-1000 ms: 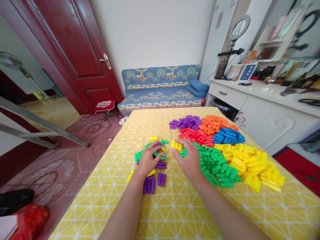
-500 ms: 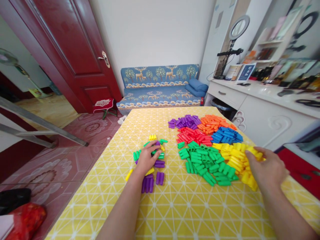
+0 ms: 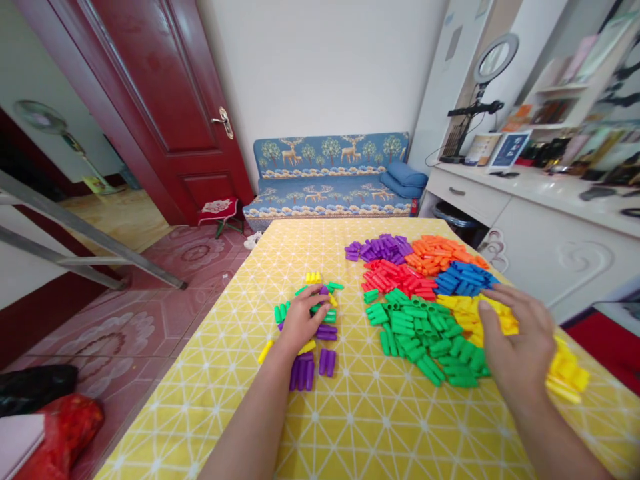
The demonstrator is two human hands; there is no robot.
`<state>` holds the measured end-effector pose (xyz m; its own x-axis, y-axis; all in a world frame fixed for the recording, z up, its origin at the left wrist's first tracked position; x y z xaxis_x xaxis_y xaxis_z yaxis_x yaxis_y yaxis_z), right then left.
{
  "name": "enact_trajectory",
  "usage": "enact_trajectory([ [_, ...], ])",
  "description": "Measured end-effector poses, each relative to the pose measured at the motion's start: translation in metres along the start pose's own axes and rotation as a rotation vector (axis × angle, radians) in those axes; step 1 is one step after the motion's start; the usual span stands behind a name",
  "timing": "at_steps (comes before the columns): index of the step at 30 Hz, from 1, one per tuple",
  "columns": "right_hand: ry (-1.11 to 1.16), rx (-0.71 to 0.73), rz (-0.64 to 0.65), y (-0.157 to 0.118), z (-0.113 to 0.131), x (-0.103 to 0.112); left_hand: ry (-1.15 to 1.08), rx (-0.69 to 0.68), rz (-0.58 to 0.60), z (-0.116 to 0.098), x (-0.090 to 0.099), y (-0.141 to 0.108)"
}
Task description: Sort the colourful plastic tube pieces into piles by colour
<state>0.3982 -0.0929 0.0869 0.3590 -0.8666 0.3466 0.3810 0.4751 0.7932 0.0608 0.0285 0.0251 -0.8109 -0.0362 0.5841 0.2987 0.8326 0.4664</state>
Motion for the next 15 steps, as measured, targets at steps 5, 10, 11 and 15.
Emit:
enact_trajectory([
  [5, 0.324, 0.083, 0.499, -0.053, 0.089, -0.087, -0.005, -0.023, 0.019, -0.005, 0.001, 0.000],
  [10, 0.311, 0.007, 0.672, -0.107, 0.119, -0.169, 0.031, 0.018, -0.015, -0.006, 0.004, -0.001],
  [11, 0.287, -0.010, 0.670, -0.110, 0.119, -0.178, 0.042, 0.033, -0.027, -0.005, 0.005, -0.001],
  [15, 0.205, -0.031, 0.665, -0.106, 0.120, -0.189, 0.140, 0.095, -0.122, -0.004, 0.011, -0.002],
])
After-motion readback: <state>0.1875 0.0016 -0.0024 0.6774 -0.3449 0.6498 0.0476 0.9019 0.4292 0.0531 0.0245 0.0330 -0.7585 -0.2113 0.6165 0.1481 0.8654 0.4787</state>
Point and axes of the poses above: each hand's wrist, its own y-axis towards the middle knuckle, its own x-axis out of the back of the hand, z = x × y, the point moved 5 cm from there along y, towards the middle knuckle
